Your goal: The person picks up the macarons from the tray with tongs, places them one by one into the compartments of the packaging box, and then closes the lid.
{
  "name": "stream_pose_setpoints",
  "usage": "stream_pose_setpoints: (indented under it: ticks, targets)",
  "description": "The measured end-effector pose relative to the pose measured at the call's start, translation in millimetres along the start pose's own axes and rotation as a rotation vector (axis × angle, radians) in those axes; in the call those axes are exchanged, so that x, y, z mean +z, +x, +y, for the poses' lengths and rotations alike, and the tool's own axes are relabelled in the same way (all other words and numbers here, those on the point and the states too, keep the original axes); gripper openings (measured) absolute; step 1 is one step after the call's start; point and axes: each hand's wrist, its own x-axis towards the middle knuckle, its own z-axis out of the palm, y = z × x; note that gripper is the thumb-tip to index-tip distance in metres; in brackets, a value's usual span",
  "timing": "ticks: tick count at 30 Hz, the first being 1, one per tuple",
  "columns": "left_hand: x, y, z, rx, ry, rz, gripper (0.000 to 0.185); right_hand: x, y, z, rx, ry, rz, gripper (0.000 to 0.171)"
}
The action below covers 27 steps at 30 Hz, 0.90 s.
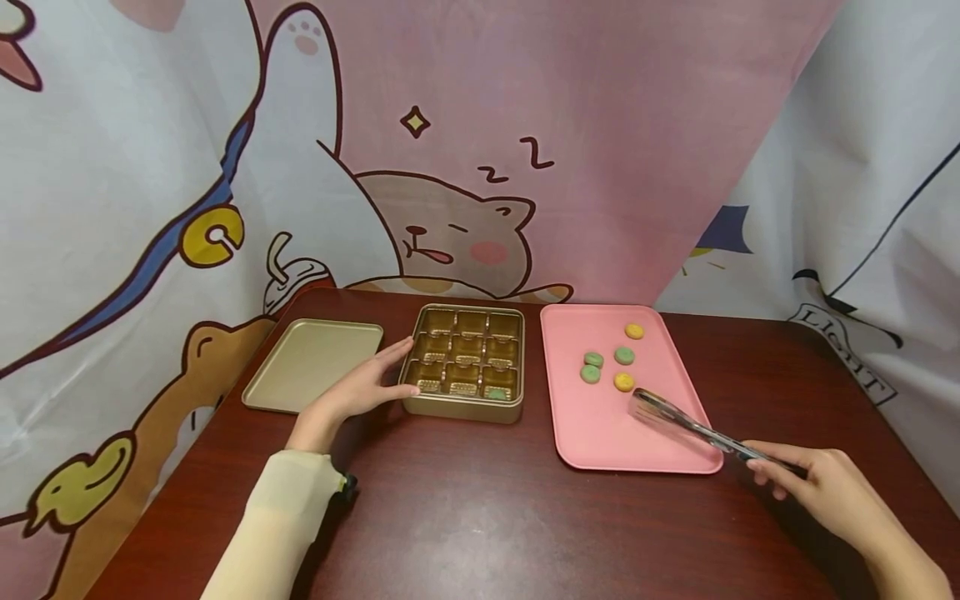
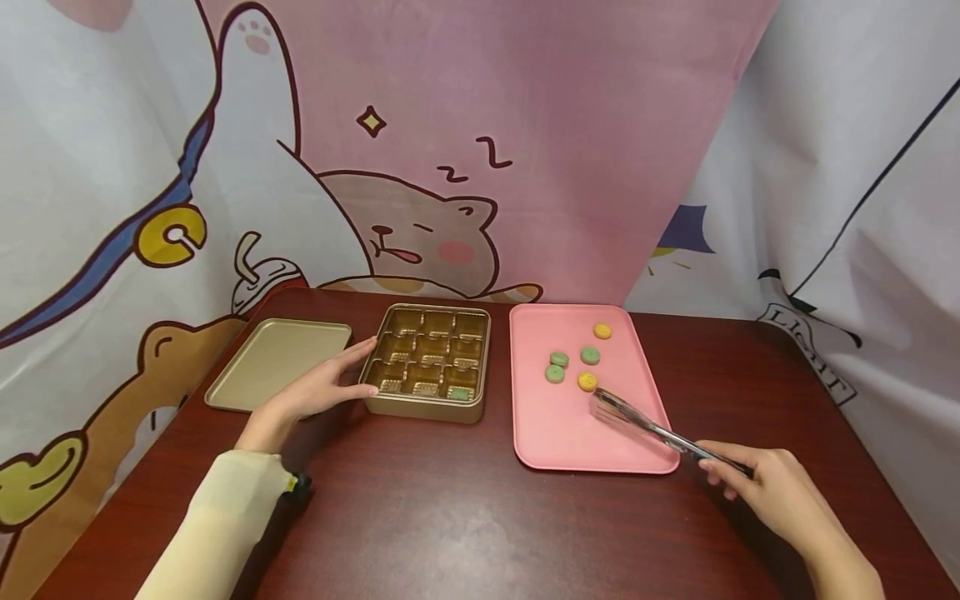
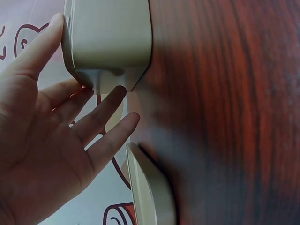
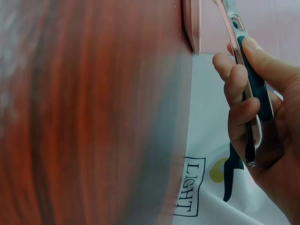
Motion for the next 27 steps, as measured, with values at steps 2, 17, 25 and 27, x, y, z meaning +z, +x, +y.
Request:
stream_pose_setpoints:
  ticks: [2, 17, 25, 27]
  targets:
    - [0.2, 0.2, -0.6, -0.004, -0.009, -0.003, 0.087, 0, 1, -1, -0.015, 0.009, 0.007, 0.024]
    - [-1.1, 0.5, -3.0, 0.024, -0.026, -0.003, 0.086, 3, 10, -13, -0.038, -0.001, 0.015, 0.021]
    - [-1.7, 0.9, -3.3, 0.031, -0.039, -0.011, 0.086, 5, 15, -22, -0.036, -0.018, 0.013, 0.022]
    - [-1.7, 0.7, -3.5, 0.029, -0.04, -0.013, 0.086, 6, 16, -23, -0.053, -0.016, 0.027, 0.022]
